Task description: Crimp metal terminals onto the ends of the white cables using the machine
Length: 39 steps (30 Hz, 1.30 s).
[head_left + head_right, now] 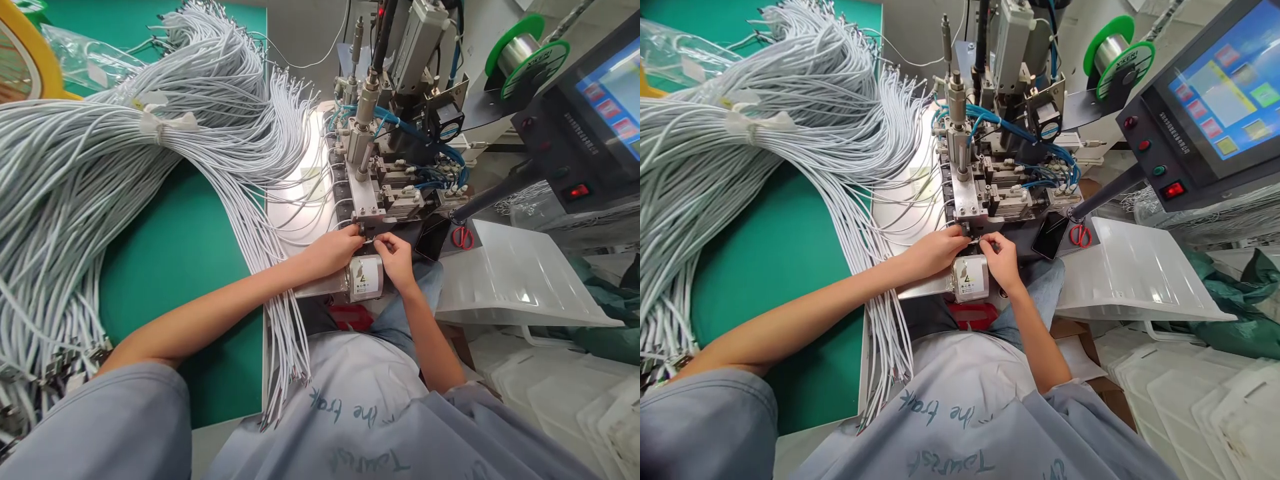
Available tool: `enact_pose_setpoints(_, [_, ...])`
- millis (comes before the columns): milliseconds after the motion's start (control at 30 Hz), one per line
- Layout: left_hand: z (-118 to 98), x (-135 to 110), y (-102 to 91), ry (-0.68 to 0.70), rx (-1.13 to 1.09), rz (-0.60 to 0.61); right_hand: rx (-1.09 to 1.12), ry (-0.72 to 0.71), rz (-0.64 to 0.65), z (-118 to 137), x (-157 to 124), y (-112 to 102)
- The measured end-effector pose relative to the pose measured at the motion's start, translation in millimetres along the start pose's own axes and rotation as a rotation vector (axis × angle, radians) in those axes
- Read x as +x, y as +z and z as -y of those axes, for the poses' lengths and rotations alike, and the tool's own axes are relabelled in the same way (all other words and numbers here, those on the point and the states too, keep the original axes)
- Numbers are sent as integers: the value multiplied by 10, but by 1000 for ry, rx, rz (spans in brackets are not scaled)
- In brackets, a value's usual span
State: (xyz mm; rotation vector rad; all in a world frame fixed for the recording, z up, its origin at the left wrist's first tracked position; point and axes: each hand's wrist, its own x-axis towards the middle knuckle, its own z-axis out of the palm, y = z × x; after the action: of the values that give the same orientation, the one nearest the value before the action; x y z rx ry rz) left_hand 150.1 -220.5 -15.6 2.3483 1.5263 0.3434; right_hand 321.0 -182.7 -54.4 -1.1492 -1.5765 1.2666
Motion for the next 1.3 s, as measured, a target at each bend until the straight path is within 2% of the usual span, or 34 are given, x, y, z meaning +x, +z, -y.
enact_pose_setpoints(233, [49,-20,32,8,70,28,63,104,-25,-115,62,50])
enact_pose_setpoints(600, [10,-41,-48,90,170,6,56,165,0,-12,64,13])
enact_pose_setpoints(767, [21,-32,-58,99,228,66,98,288,27,13,98,-1])
enact_pose_setpoints(867, [35,-30,-50,116,247,48,123,355,44,22,127,-6])
enact_pose_setpoints(1300, [13,-26,-44,119,278,44,114,327,78,11,122,29])
